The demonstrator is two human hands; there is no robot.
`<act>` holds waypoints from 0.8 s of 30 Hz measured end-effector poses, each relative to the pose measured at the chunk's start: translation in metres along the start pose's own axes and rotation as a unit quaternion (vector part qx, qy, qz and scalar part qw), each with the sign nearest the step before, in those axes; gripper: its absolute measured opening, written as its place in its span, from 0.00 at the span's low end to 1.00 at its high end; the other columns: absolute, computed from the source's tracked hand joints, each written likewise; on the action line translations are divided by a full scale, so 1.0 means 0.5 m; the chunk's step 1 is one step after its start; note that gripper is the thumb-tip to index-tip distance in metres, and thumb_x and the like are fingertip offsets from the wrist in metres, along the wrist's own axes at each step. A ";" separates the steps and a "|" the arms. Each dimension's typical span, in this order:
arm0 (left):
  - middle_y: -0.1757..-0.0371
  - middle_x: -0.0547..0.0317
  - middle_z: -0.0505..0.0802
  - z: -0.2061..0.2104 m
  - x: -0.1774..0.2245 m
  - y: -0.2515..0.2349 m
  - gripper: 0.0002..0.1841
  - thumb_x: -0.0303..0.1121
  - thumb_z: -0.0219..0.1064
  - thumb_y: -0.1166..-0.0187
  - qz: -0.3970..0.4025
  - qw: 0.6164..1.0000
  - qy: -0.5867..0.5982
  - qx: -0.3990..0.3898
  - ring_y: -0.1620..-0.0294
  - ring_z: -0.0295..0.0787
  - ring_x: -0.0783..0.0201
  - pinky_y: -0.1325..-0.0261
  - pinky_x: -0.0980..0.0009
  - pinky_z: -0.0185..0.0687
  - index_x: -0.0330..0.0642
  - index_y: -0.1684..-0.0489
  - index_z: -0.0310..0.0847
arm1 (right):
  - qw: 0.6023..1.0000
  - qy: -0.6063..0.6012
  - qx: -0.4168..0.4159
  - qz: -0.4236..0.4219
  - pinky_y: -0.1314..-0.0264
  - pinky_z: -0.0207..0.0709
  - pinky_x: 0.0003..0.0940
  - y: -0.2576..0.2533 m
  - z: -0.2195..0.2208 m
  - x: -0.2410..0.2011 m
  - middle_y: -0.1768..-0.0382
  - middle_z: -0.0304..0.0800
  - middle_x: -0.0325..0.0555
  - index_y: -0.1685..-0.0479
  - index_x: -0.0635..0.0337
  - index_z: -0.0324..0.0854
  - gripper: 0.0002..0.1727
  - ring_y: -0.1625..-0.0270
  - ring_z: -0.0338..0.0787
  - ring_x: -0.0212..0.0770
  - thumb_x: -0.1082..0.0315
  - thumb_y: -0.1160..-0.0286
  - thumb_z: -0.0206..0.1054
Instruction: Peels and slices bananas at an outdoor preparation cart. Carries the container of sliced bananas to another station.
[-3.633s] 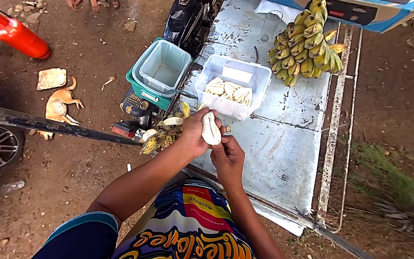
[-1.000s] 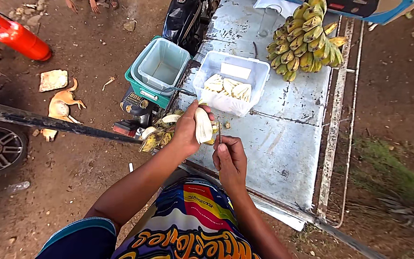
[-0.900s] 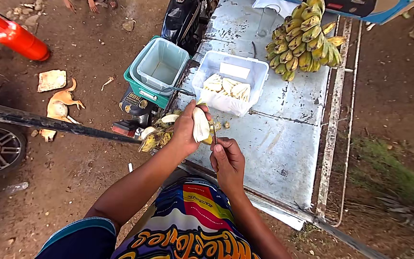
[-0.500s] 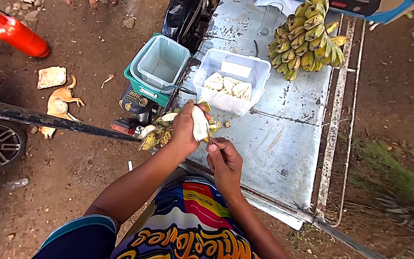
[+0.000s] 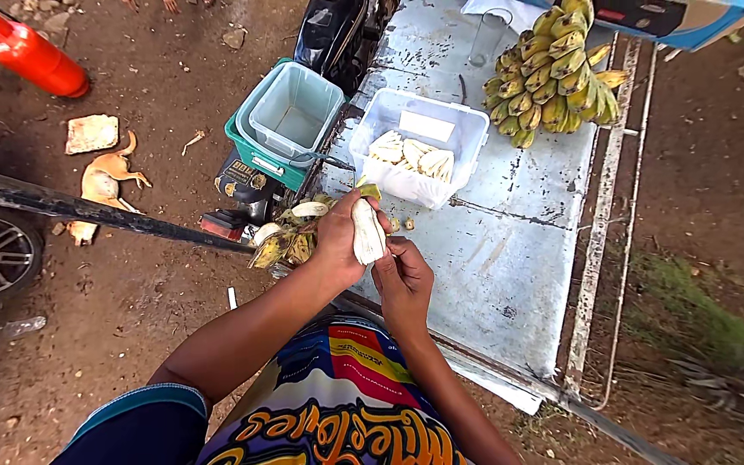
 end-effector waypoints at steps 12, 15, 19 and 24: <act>0.71 0.59 0.86 0.000 -0.008 -0.001 0.25 0.53 0.44 0.06 0.010 0.999 -0.046 -0.016 0.74 0.85 0.67 0.68 0.73 0.86 0.47 0.64 0.80 | 0.998 0.027 0.034 0.036 0.76 0.76 0.23 -0.012 -0.011 0.041 0.69 0.88 0.41 0.53 0.59 0.85 0.07 0.78 0.79 0.28 0.75 0.17 0.61; 0.71 0.58 0.88 -0.012 -0.010 -0.017 0.26 0.52 0.43 0.05 0.002 1.000 -0.021 0.015 0.74 0.86 0.64 0.66 0.70 0.87 0.45 0.63 0.81 | 0.998 0.027 0.020 0.057 0.80 0.69 0.22 -0.011 -0.012 0.043 0.73 0.85 0.41 0.54 0.59 0.86 0.06 0.81 0.74 0.27 0.72 0.15 0.62; 0.76 0.59 0.86 -0.026 -0.001 -0.039 0.26 0.51 0.40 0.06 -0.018 0.997 0.020 0.068 0.80 0.85 0.64 0.74 0.69 0.86 0.46 0.66 0.77 | 0.999 0.031 -0.019 -0.002 0.77 0.72 0.21 0.008 -0.002 -0.014 0.63 0.86 0.41 0.54 0.62 0.86 0.07 0.77 0.75 0.26 0.71 0.15 0.64; 0.78 0.60 0.84 -0.030 0.012 -0.043 0.25 0.52 0.40 0.06 -0.033 0.994 0.045 0.095 0.82 0.82 0.64 0.76 0.68 0.84 0.47 0.67 0.76 | 0.999 0.024 -0.038 -0.029 0.76 0.72 0.20 0.030 0.004 -0.031 0.63 0.84 0.41 0.53 0.66 0.86 0.08 0.76 0.74 0.25 0.71 0.15 0.63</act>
Point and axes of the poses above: each hand's wrist, its own y-axis away from the middle knuckle, its own z-axis out of the palm, x = y × z, the point moved 9 cm from there along -y, towards the middle knuckle
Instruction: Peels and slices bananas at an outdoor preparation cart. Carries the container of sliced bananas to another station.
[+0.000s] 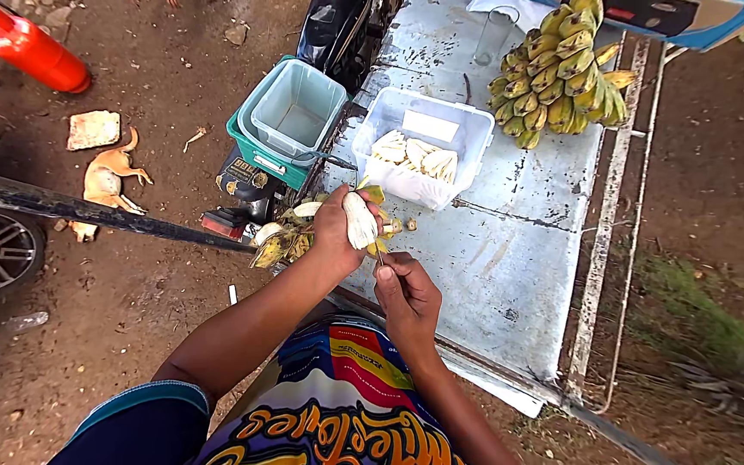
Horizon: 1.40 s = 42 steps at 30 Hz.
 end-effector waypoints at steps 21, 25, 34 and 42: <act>0.78 0.61 0.83 0.012 0.008 0.014 0.23 0.50 0.41 0.07 0.017 0.999 0.027 -0.007 0.84 0.79 0.66 0.81 0.72 0.78 0.48 0.68 0.75 | 1.000 0.006 0.003 0.005 0.77 0.71 0.20 -0.016 0.003 -0.005 0.65 0.84 0.41 0.53 0.66 0.87 0.08 0.77 0.74 0.25 0.70 0.15 0.65; 0.75 0.63 0.85 0.028 0.049 0.017 0.24 0.49 0.40 0.05 0.113 0.993 0.003 -0.044 0.81 0.81 0.67 0.77 0.73 0.80 0.50 0.67 0.76 | 1.000 0.012 0.005 0.010 0.78 0.71 0.20 -0.015 -0.004 -0.003 0.64 0.84 0.41 0.53 0.66 0.87 0.08 0.77 0.73 0.25 0.71 0.15 0.64; 0.77 0.61 0.84 0.023 -0.005 0.017 0.22 0.49 0.41 0.06 0.006 1.000 0.003 -0.004 0.85 0.78 0.68 0.84 0.76 0.75 0.48 0.66 0.75 | 1.000 0.000 0.016 -0.001 0.76 0.71 0.20 -0.035 0.003 0.006 0.64 0.85 0.40 0.53 0.62 0.87 0.06 0.76 0.74 0.25 0.70 0.16 0.65; 0.72 0.59 0.85 0.023 -0.009 0.033 0.21 0.48 0.43 0.06 0.003 1.000 -0.002 -0.016 0.78 0.84 0.66 0.73 0.72 0.84 0.48 0.62 0.76 | 1.000 0.012 0.018 0.006 0.77 0.71 0.21 -0.041 -0.001 0.025 0.65 0.85 0.39 0.55 0.61 0.86 0.05 0.77 0.74 0.26 0.71 0.16 0.65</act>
Point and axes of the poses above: each hand's wrist, its own y-axis away from the middle knuckle, its own z-axis out of the palm, x = y × z, the point moved 9 cm from there along -y, towards the middle knuckle
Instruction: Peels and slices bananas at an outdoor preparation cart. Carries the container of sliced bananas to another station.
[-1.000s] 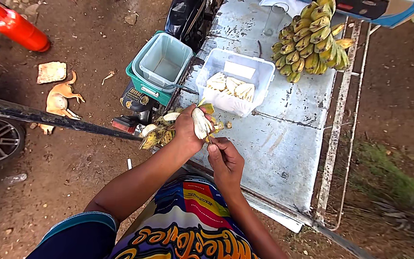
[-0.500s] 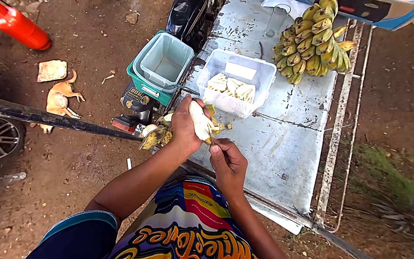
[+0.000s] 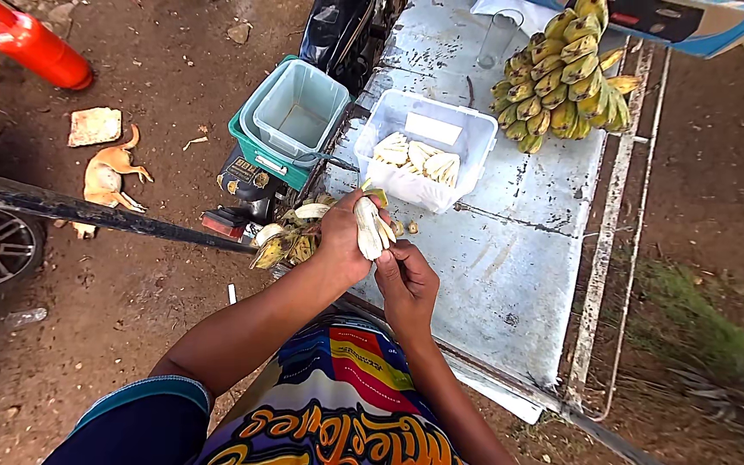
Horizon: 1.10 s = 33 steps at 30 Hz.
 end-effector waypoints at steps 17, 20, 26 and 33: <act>0.72 0.59 0.85 0.011 -0.016 0.025 0.27 0.54 0.40 0.05 0.057 0.988 -0.083 -0.119 0.75 0.84 0.66 0.68 0.72 0.85 0.47 0.64 0.79 | 0.999 0.041 0.024 0.018 0.70 0.81 0.26 -0.007 -0.008 0.022 0.68 0.87 0.39 0.59 0.60 0.85 0.06 0.72 0.84 0.29 0.78 0.22 0.63; 0.73 0.59 0.86 -0.004 -0.018 0.010 0.28 0.55 0.40 0.05 0.067 0.987 -0.106 -0.104 0.75 0.84 0.66 0.68 0.72 0.85 0.47 0.63 0.80 | 0.998 0.031 0.021 0.057 0.72 0.80 0.27 -0.007 -0.008 0.044 0.69 0.88 0.41 0.56 0.61 0.85 0.07 0.73 0.84 0.31 0.78 0.22 0.63; 0.74 0.59 0.86 -0.043 0.005 -0.033 0.28 0.55 0.40 0.06 0.078 0.995 -0.065 -0.024 0.78 0.83 0.65 0.72 0.70 0.85 0.46 0.63 0.80 | 0.999 0.024 -0.040 0.000 0.76 0.76 0.22 0.020 -0.009 0.019 0.63 0.87 0.40 0.48 0.64 0.85 0.09 0.76 0.78 0.27 0.69 0.15 0.63; 0.61 0.51 0.94 0.006 0.047 -0.013 0.19 0.41 0.51 0.06 0.257 0.904 -0.265 -0.214 0.60 0.92 0.62 0.50 0.64 0.89 0.42 0.30 0.80 | 0.981 -0.086 0.018 0.173 0.88 0.64 0.20 0.005 -0.026 0.072 0.85 0.76 0.38 0.50 0.65 0.79 0.09 0.89 0.67 0.26 0.67 0.14 0.62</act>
Point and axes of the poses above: each hand's wrist, its own y-axis away from the middle knuckle, its own z-axis out of the palm, x = y × z, the point moved 9 cm from there along -y, towards the middle knuckle
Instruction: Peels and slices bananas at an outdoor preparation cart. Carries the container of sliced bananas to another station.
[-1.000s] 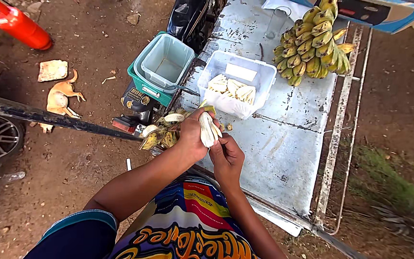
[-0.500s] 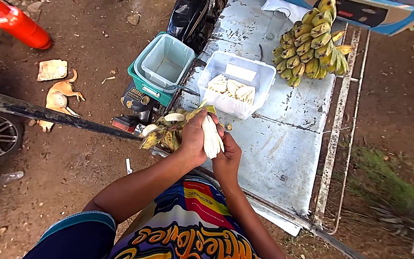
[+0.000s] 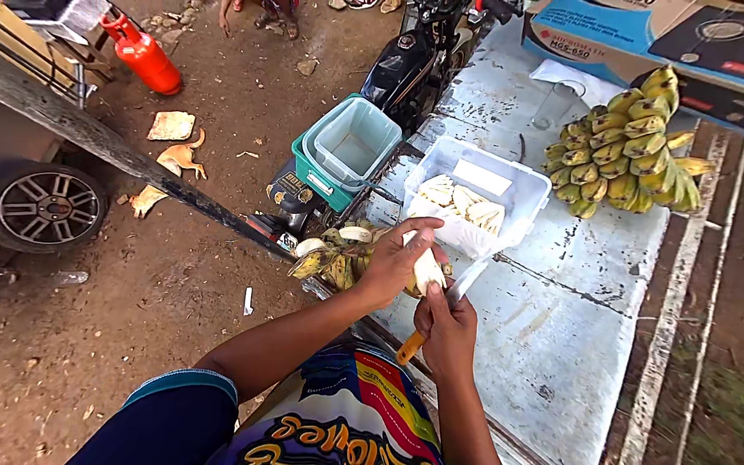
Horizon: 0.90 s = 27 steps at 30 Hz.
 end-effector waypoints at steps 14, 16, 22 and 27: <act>0.50 0.49 0.96 -0.018 -0.032 0.037 0.13 0.33 0.63 0.12 -0.152 0.982 -0.090 -0.067 0.48 0.94 0.61 0.37 0.62 0.89 0.30 0.43 0.84 | 0.966 0.206 0.041 -0.148 0.85 0.67 0.19 -0.027 -0.047 -0.090 0.72 0.86 0.35 0.53 0.63 0.83 0.09 0.84 0.72 0.24 0.65 0.15 0.64; 0.48 0.48 0.96 -0.025 -0.028 0.035 0.14 0.33 0.62 0.11 -0.143 0.987 -0.071 -0.029 0.47 0.93 0.61 0.35 0.62 0.86 0.31 0.42 0.84 | 0.968 0.225 -0.004 -0.110 0.83 0.69 0.20 -0.021 -0.034 -0.055 0.70 0.89 0.34 0.51 0.64 0.85 0.13 0.83 0.73 0.24 0.62 0.13 0.63; 0.45 0.47 0.94 -0.005 -0.027 0.035 0.13 0.30 0.63 0.13 -0.129 0.990 -0.041 -0.048 0.48 0.91 0.62 0.40 0.65 0.86 0.32 0.39 0.85 | 0.992 0.100 -0.001 -0.076 0.85 0.68 0.20 -0.005 -0.008 -0.010 0.73 0.87 0.41 0.43 0.69 0.81 0.13 0.85 0.72 0.26 0.68 0.16 0.65; 0.45 0.45 0.95 -0.008 -0.007 0.023 0.15 0.23 0.70 0.20 -0.097 0.995 -0.030 -0.026 0.47 0.94 0.58 0.40 0.62 0.89 0.32 0.36 0.83 | 0.989 0.131 -0.020 -0.069 0.84 0.69 0.21 -0.008 0.002 -0.006 0.79 0.79 0.38 0.42 0.67 0.78 0.13 0.85 0.72 0.28 0.64 0.10 0.58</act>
Point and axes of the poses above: each hand's wrist, its own y-axis away from the middle knuckle, its own z-axis out of the palm, x = y × z, the point moved 9 cm from there along -y, towards the middle knuckle
